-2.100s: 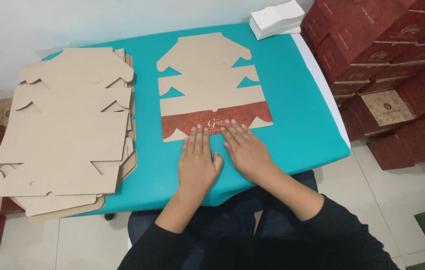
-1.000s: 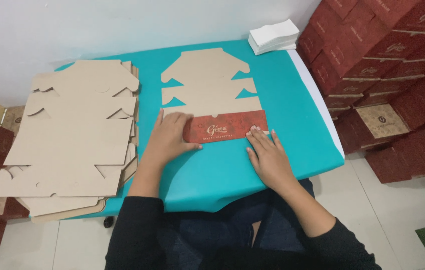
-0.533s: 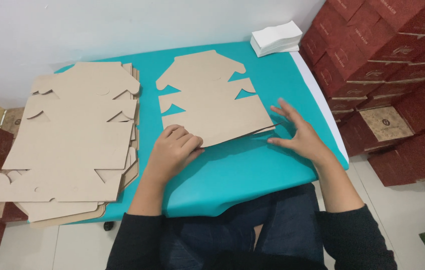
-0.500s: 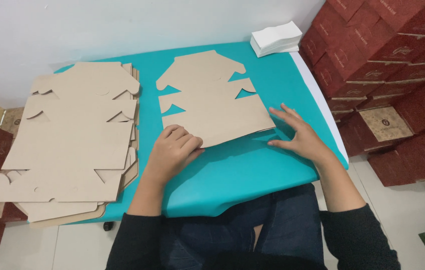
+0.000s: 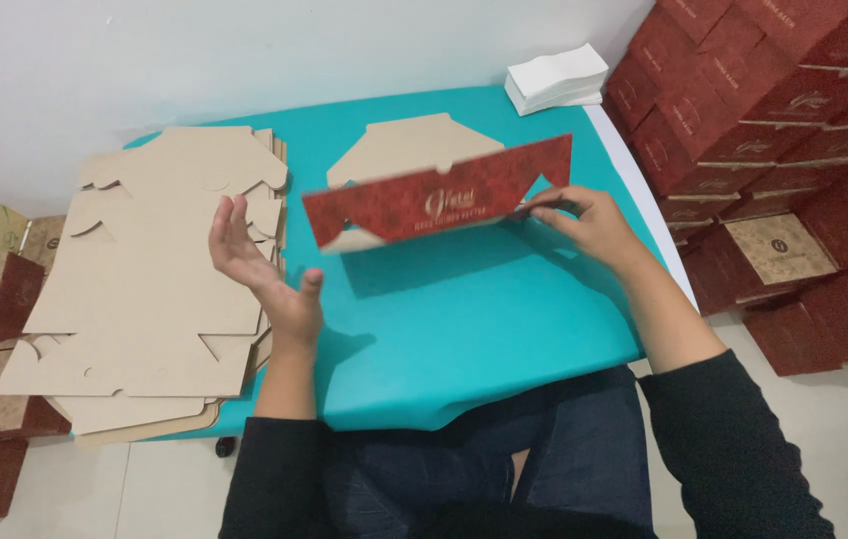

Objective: Assembling a cardboard box from a flat cutout by folding sides and tucking in flaps, then placing a paper liner inside.

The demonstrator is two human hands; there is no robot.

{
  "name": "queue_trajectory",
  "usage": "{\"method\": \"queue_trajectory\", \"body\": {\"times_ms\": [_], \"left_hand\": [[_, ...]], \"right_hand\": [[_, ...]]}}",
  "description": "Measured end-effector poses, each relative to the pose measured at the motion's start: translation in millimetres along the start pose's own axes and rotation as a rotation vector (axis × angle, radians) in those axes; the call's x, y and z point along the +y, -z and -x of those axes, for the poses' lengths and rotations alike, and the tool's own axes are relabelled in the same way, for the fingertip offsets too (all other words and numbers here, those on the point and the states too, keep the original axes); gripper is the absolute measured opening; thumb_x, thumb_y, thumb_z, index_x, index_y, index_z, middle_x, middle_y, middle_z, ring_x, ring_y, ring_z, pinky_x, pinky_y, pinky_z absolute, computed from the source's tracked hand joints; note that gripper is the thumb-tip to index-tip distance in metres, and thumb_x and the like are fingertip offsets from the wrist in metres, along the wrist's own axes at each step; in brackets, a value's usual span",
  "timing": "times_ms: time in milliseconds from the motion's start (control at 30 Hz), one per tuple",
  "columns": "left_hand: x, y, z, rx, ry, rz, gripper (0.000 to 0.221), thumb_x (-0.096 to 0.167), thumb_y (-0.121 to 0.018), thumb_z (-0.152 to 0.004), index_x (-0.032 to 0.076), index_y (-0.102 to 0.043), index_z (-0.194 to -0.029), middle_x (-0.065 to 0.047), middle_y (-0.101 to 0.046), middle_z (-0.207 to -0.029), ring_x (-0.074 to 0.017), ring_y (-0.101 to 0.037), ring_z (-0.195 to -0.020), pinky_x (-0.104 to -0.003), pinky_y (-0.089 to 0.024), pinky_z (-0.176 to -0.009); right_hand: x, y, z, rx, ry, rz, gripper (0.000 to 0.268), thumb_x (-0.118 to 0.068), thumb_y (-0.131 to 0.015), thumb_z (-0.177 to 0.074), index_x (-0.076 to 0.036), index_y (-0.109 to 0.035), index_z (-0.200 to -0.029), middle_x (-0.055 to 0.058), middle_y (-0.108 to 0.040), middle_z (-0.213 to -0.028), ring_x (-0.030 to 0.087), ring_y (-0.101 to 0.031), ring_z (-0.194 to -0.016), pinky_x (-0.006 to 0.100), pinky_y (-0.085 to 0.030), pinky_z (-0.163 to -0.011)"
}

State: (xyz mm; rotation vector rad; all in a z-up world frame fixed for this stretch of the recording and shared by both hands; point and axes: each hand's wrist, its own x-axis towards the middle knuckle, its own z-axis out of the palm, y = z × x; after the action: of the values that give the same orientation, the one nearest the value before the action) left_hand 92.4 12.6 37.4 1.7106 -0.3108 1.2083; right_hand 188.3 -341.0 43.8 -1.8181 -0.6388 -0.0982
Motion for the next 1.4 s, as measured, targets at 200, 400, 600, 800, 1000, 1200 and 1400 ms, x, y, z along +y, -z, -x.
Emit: {"method": "queue_trajectory", "body": {"times_ms": [200,400,600,800,1000,1200,1400], "left_hand": [[-5,-17,-17,-0.407,0.572,-0.112,0.089,0.057,-0.064,-0.085,-0.001,-0.029,-0.143,-0.026,-0.038,-0.143,-0.0407,-0.031,-0.136,-0.059,-0.02,-0.112],[-42,-37,-20,-0.393,0.738,-0.116,0.028,0.041,-0.074,-0.086,0.015,-0.07,-0.093,-0.004,-0.072,-0.086,-0.0159,-0.069,-0.089,-0.033,-0.049,-0.081],[-74,-45,-16,-0.435,0.719,-0.412,0.038,0.046,-0.074,-0.083,0.009,-0.066,-0.089,-0.014,-0.067,-0.073,-0.0337,-0.066,-0.078,-0.043,-0.049,-0.061],[-87,-51,-16,-0.503,0.638,-0.755,0.056,0.052,-0.073,-0.08,0.012,-0.055,-0.115,-0.011,-0.071,-0.084,-0.032,-0.069,-0.083,-0.045,-0.05,-0.067],[-86,-56,1,-0.529,0.303,-0.951,0.052,0.044,-0.071,-0.083,0.012,-0.05,-0.118,-0.013,-0.069,-0.076,-0.0318,-0.068,-0.077,-0.041,-0.043,-0.072],[-78,-62,13,-0.517,0.052,-1.291,0.055,0.05,-0.071,-0.079,0.012,-0.058,-0.116,-0.008,-0.054,-0.093,-0.027,-0.054,-0.091,-0.038,-0.036,-0.082],[-68,-73,33,-0.806,-0.248,-0.86,0.016,0.021,-0.061,-0.087,0.025,-0.064,-0.102,0.004,-0.059,-0.104,-0.0193,-0.059,-0.109,-0.032,-0.054,-0.076]], "right_hand": [[25,-9,-50,0.092,-0.146,-0.256,0.035,-0.013,-0.072,-0.088,-0.011,-0.06,-0.12,0.002,-0.068,-0.091,0.009,-0.065,-0.082,0.023,-0.056,-0.075],[42,-24,-76,0.257,-0.203,-0.251,0.028,-0.018,-0.072,-0.091,-0.009,-0.059,-0.115,0.005,-0.069,-0.09,0.012,-0.067,-0.079,0.025,-0.058,-0.068],[92,-32,-77,0.349,-0.191,0.133,0.041,-0.023,-0.072,-0.092,-0.006,-0.052,-0.123,0.005,-0.063,-0.078,0.013,-0.063,-0.069,0.028,-0.052,-0.061],[57,-56,-67,0.276,-0.154,0.68,0.049,-0.021,-0.071,-0.089,-0.007,-0.047,-0.13,0.009,-0.06,-0.074,0.031,-0.065,-0.08,0.046,-0.044,-0.082],[85,-49,-69,0.148,-0.167,0.795,0.025,-0.032,-0.066,-0.092,-0.024,-0.06,-0.115,-0.001,-0.068,-0.105,0.022,-0.063,-0.1,0.038,-0.038,-0.085],[98,-52,-68,0.138,-0.08,0.997,0.02,-0.036,-0.067,-0.091,-0.03,-0.065,-0.11,-0.007,-0.066,-0.091,0.014,-0.064,-0.089,0.033,-0.039,-0.076],[95,-49,-63,0.204,0.182,1.194,0.02,-0.035,-0.065,-0.091,-0.026,-0.068,-0.109,0.003,-0.056,-0.088,0.025,-0.061,-0.091,0.04,-0.042,-0.082]]}}
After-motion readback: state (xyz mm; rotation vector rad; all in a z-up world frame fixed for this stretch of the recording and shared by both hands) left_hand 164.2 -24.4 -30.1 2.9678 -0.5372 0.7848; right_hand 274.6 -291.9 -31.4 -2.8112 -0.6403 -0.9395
